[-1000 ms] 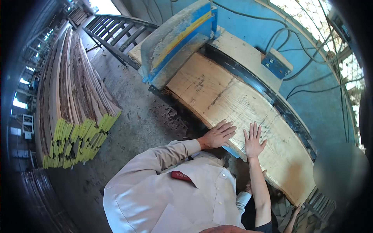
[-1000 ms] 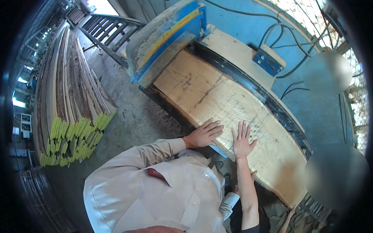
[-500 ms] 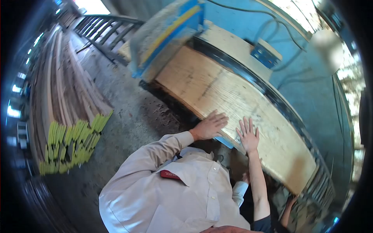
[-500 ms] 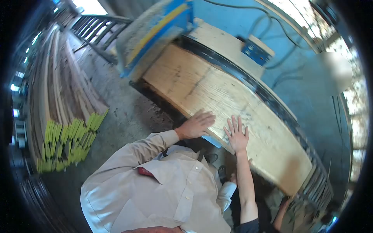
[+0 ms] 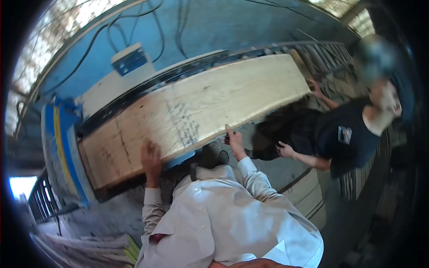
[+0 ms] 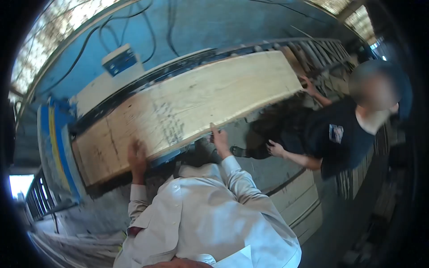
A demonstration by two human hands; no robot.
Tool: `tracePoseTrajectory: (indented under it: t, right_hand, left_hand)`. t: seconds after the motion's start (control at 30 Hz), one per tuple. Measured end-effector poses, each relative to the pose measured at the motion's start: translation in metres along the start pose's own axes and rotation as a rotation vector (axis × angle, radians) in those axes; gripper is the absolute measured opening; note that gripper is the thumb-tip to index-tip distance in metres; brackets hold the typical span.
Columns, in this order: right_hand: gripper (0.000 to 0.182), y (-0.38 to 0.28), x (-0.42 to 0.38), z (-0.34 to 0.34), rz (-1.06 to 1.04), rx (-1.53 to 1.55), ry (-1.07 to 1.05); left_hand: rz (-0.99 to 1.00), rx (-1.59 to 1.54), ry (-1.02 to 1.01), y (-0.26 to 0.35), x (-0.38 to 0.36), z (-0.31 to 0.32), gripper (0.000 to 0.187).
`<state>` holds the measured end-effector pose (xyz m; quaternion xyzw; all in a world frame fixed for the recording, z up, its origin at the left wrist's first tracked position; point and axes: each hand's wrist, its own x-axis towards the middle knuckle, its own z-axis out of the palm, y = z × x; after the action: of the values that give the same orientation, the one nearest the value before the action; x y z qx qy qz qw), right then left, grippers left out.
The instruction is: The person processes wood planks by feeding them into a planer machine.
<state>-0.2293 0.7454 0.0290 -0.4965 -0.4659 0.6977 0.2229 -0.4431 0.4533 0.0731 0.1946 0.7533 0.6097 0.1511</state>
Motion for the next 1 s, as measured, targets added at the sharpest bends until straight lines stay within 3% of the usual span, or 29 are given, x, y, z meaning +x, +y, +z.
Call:
tracePoseTrajectory:
  t: [0.03, 0.1, 0.13, 0.2, 0.3, 0.37, 0.43, 0.53, 0.73, 0.83, 0.9, 0.93, 1.0]
  right_hand:
    - [0.052, -0.001, -0.001, -0.001, -0.008, 0.021, 0.032]
    - [0.055, -0.006, -0.002, -0.003, 0.003, -0.039, -0.012]
    - [0.055, -0.008, -0.002, -0.004, 0.001, -0.033, -0.010]
    - [0.056, -0.009, -0.004, -0.004, 0.006, -0.048, -0.017]
    - [0.055, -0.010, -0.006, -0.005, 0.007, -0.049, -0.010]
    - [0.054, -0.012, -0.005, -0.006, 0.014, -0.059, -0.046]
    - [0.055, -0.011, -0.004, -0.003, -0.006, -0.054, -0.040]
    - [0.054, -0.014, -0.006, 0.000, -0.015, -0.047, -0.044]
    - [0.057, -0.017, -0.004, -0.002, -0.003, -0.095, -0.070]
    - [0.060, -0.022, -0.003, -0.004, 0.009, -0.137, -0.103]
    - [0.052, -0.033, -0.008, -0.004, 0.077, -0.169, -0.107]
    - [0.052, -0.036, -0.007, -0.005, 0.062, -0.172, -0.099]
    - [0.054, -0.035, -0.006, -0.008, 0.063, -0.195, -0.131]
  left_hand:
    - [0.014, -0.001, -0.037, 0.012, 0.014, 0.000, 0.058]
    - [-0.032, -0.114, 0.163, 0.045, 0.042, 0.002, 0.055]
    - [-0.028, -0.112, 0.159, 0.049, 0.048, 0.007, 0.055]
    - [0.001, 0.077, 0.151, 0.056, 0.054, 0.014, 0.057]
    - [-0.017, 0.091, 0.033, 0.004, 0.070, 0.019, 0.055]
    - [-0.019, 0.105, 0.010, 0.009, 0.069, 0.017, 0.061]
    - [-0.034, 0.126, 0.069, 0.004, 0.071, 0.024, 0.063]
    - [0.093, 0.345, 0.139, 0.011, 0.076, 0.043, 0.059]
    - [0.319, 0.251, -0.041, 0.079, 0.118, 0.121, 0.056]
    - [0.360, 0.340, -0.228, 0.088, 0.149, 0.171, 0.053]
    - [0.241, 0.428, -0.550, 0.116, 0.162, 0.201, 0.052]
    - [0.256, 0.416, -0.549, 0.118, 0.172, 0.221, 0.052]
    - [0.468, 0.622, -0.632, 0.111, 0.195, 0.262, 0.052]
